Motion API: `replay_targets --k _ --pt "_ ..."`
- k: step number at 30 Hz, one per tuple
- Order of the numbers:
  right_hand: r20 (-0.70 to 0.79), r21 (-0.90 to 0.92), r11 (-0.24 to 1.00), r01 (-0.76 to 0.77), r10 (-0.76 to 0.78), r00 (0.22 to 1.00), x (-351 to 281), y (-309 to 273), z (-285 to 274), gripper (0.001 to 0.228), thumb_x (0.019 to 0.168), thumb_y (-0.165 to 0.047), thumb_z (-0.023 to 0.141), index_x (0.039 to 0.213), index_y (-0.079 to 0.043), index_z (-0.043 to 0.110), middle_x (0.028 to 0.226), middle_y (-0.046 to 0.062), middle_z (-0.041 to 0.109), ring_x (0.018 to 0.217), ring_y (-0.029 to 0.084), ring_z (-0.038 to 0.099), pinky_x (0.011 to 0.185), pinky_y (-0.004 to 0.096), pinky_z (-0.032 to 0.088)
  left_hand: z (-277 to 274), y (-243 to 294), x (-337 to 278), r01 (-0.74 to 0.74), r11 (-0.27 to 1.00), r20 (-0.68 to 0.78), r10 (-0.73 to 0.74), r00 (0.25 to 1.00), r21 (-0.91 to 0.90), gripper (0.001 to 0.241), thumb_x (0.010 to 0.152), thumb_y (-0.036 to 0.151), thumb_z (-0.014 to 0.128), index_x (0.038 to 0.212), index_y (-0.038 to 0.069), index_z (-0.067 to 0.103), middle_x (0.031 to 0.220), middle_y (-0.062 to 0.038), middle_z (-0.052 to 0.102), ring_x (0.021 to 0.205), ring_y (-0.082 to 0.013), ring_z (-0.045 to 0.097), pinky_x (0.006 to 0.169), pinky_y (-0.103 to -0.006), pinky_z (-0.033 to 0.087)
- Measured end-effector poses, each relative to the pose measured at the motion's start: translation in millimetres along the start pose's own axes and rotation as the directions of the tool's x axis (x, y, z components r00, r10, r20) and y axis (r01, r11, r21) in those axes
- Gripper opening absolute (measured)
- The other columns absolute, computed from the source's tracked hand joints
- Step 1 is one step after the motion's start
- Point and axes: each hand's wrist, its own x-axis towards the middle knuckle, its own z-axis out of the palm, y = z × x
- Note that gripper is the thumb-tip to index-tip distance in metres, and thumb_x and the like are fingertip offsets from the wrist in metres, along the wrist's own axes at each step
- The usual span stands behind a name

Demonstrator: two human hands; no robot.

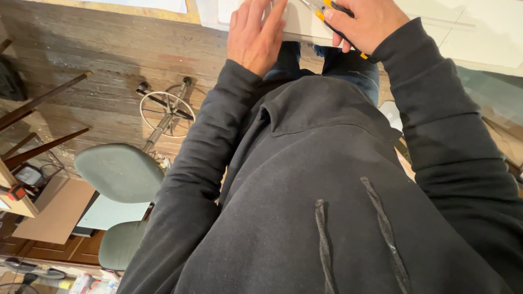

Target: Preparing a picture frame by applying adhesive spacer strips to the inside edges of the frame.

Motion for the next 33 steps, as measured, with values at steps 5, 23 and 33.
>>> replay_targets --k 5,23,33 --pt "-0.003 0.002 1.000 -0.005 0.005 1.000 0.6 -0.6 -0.1 0.033 0.113 -0.027 0.049 0.108 0.002 0.064 0.077 0.005 0.068 0.061 0.012 0.063 0.056 0.028 0.052 6.2 0.8 2.7 -0.042 0.991 -0.008 0.043 0.999 0.125 0.051 0.100 0.018 0.076 0.147 0.016 0.056 0.140 -0.007 0.051 0.125 -0.0290 0.051 0.098 -0.0439 0.044" --pt "-0.211 0.440 0.893 0.097 -0.002 0.978 -29.2 66.2 -9.9 0.032 0.121 -0.025 0.047 0.112 0.002 0.060 0.088 0.010 0.069 0.070 0.014 0.065 0.064 0.027 0.054 -5.7 7.6 20.0 -0.171 0.971 0.112 0.153 0.982 0.170 0.050 0.100 0.019 0.072 0.147 0.008 0.057 0.144 -0.008 0.049 0.126 -0.0302 0.049 0.096 -0.0436 0.045" --pt "-0.206 0.447 0.892 0.059 0.038 0.978 -27.1 62.4 -9.4 0.035 0.118 -0.027 0.046 0.109 0.003 0.061 0.084 0.011 0.068 0.066 0.013 0.065 0.060 0.027 0.054 5.1 -2.4 5.2 0.018 0.987 0.074 -0.030 0.997 0.157 0.050 0.102 0.023 0.074 0.148 0.030 0.057 0.153 -0.010 0.044 0.141 -0.0328 0.043 0.107 -0.0483 0.041"
